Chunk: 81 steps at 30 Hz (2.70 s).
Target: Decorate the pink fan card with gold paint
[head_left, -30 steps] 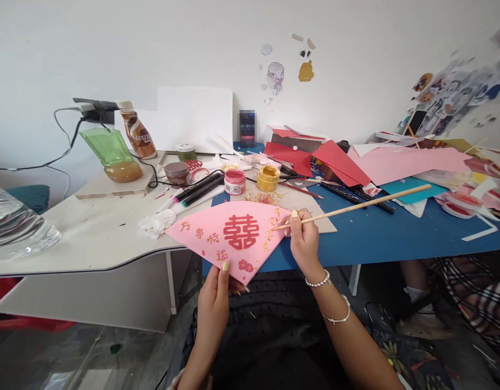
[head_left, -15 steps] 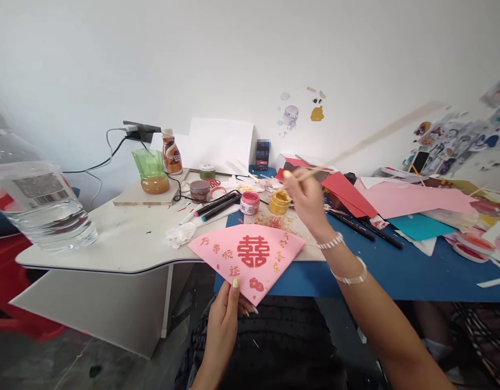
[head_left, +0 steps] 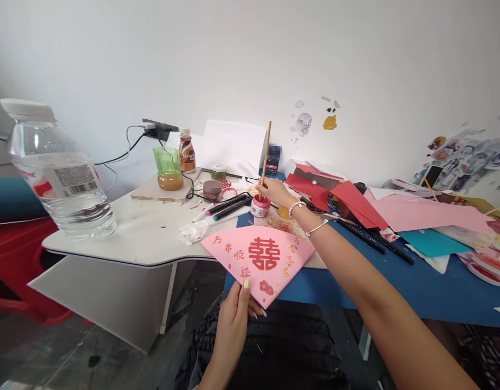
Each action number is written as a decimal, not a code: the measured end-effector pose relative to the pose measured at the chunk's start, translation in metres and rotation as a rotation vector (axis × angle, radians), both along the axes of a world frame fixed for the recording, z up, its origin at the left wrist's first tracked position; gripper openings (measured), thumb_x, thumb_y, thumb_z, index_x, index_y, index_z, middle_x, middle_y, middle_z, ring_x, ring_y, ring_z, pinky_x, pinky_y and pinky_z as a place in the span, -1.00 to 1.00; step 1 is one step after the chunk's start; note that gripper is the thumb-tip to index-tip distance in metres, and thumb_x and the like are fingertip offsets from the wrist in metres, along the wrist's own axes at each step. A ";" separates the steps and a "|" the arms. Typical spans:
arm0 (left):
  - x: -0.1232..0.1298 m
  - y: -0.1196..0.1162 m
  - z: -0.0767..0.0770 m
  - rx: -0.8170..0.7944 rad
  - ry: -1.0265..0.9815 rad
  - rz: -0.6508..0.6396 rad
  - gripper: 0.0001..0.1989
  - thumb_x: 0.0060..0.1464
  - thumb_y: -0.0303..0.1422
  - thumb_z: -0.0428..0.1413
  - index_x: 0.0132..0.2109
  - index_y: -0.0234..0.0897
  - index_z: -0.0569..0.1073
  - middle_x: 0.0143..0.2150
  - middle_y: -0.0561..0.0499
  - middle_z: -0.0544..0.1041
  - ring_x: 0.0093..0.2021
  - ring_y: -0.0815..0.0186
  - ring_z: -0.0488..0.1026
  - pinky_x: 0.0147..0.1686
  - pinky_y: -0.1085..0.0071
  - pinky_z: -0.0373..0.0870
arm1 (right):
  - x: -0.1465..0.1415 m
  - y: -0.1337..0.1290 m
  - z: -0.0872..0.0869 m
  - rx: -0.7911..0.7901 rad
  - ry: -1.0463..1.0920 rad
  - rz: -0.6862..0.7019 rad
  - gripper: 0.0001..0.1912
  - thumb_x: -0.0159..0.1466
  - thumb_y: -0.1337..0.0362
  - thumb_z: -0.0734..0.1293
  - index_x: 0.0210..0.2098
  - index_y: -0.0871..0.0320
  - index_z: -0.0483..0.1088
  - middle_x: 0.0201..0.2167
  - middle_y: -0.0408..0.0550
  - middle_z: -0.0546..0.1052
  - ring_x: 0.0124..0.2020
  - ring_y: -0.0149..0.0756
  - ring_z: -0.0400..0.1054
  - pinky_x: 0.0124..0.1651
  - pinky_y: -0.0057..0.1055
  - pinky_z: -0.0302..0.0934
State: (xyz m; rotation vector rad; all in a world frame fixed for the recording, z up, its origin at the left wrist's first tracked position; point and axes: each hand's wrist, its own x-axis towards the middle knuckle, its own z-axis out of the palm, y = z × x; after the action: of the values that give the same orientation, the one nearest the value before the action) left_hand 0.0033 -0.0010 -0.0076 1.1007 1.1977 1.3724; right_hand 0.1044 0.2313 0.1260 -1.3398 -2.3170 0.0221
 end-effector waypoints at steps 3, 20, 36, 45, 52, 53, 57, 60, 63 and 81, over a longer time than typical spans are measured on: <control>0.000 -0.001 0.000 0.003 0.014 0.003 -0.53 0.08 -0.01 -0.09 -0.15 -0.35 0.38 -0.62 0.03 0.46 -0.58 0.25 0.38 -0.49 0.37 0.29 | -0.001 -0.002 0.001 -0.004 -0.015 -0.009 -0.79 0.24 0.25 0.14 -0.42 0.17 0.34 -0.42 0.00 0.49 -0.37 -0.30 0.32 -0.38 -0.44 -0.04; -0.001 0.001 -0.005 -0.001 0.024 -0.014 -0.51 0.06 0.02 -0.10 -0.19 -0.36 0.35 -0.61 0.02 0.48 -0.56 0.23 0.41 -0.50 0.38 0.29 | 0.007 -0.003 0.007 -0.012 -0.045 -0.036 -0.78 0.24 0.24 0.14 -0.45 0.19 0.32 -0.45 -0.05 0.46 -0.45 -0.38 0.24 -0.41 -0.46 -0.08; -0.001 0.002 -0.009 0.008 0.011 -0.014 -0.60 0.08 -0.03 -0.09 -0.28 -0.30 0.34 -0.62 0.04 0.46 -0.56 0.26 0.41 -0.51 0.39 0.28 | 0.009 -0.002 0.009 -0.004 -0.033 -0.044 -0.75 0.26 0.22 0.12 -0.45 0.19 0.31 -0.44 -0.05 0.45 -0.44 -0.38 0.23 -0.41 -0.46 -0.09; -0.001 0.002 -0.007 0.004 0.037 -0.013 -0.60 0.07 0.00 -0.10 -0.33 -0.28 0.31 -0.62 0.04 0.47 -0.58 0.28 0.39 -0.51 0.40 0.29 | 0.005 -0.001 0.002 -0.037 -0.038 -0.024 -0.81 0.23 0.28 0.16 -0.45 0.19 0.33 -0.42 -0.04 0.48 -0.42 -0.37 0.27 -0.39 -0.47 -0.06; -0.001 0.003 -0.006 0.003 0.040 -0.011 -0.57 0.06 0.01 -0.10 -0.29 -0.30 0.34 -0.62 0.03 0.48 -0.58 0.26 0.39 -0.50 0.38 0.29 | 0.012 0.000 0.017 -0.002 0.015 -0.048 -0.75 0.27 0.22 0.12 -0.43 0.20 0.31 -0.41 -0.03 0.47 -0.41 -0.36 0.27 -0.39 -0.47 -0.04; -0.001 0.003 -0.006 0.005 0.037 -0.010 -0.58 0.06 0.01 -0.10 -0.30 -0.30 0.34 -0.62 0.03 0.47 -0.58 0.26 0.39 -0.50 0.38 0.29 | 0.013 0.000 0.018 0.000 0.021 -0.047 -0.75 0.26 0.22 0.12 -0.45 0.19 0.31 -0.42 -0.04 0.46 -0.42 -0.37 0.26 -0.39 -0.47 -0.04; -0.001 0.003 -0.006 0.005 0.022 -0.009 -0.58 0.05 0.01 -0.08 -0.32 -0.29 0.34 -0.63 0.03 0.46 -0.57 0.26 0.40 -0.52 0.39 0.29 | 0.014 -0.002 0.020 -0.001 0.057 -0.042 -0.74 0.25 0.20 0.15 -0.50 0.19 0.25 -0.50 -0.07 0.43 -0.47 -0.39 0.23 -0.42 -0.47 -0.04; -0.001 0.002 -0.004 0.000 0.033 0.001 -0.57 0.03 0.03 -0.08 -0.32 -0.28 0.33 -0.63 0.03 0.46 -0.59 0.26 0.39 -0.52 0.38 0.30 | 0.020 -0.012 0.024 -0.002 0.117 -0.044 -0.76 0.25 0.23 0.15 -0.51 0.17 0.22 -0.53 -0.12 0.40 -0.50 -0.42 0.22 -0.42 -0.48 -0.02; -0.001 0.001 0.001 -0.005 0.050 0.022 -0.57 0.01 0.05 -0.07 -0.36 -0.27 0.33 -0.64 0.03 0.46 -0.59 0.26 0.38 -0.51 0.38 0.30 | 0.040 -0.039 0.022 -0.022 0.396 0.013 -0.74 0.27 0.23 0.13 -0.54 0.15 0.18 -0.64 -0.20 0.32 -0.56 -0.46 0.21 -0.44 -0.51 0.03; 0.005 0.000 0.011 -0.019 0.117 0.060 -0.59 0.04 0.01 -0.07 -0.32 -0.28 0.35 -0.64 0.07 0.43 -0.58 0.29 0.39 -0.52 0.40 0.30 | 0.077 -0.150 -0.080 0.022 1.056 -0.206 -0.67 0.26 0.09 0.12 -0.57 0.12 0.10 -0.72 -0.28 0.20 -0.66 -0.50 0.12 -0.55 -0.51 0.04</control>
State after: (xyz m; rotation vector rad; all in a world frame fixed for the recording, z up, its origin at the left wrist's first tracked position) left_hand 0.0080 -0.0012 0.0036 1.1530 1.3352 1.3539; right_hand 0.1810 0.0812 0.0463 -1.1338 -1.2838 0.5056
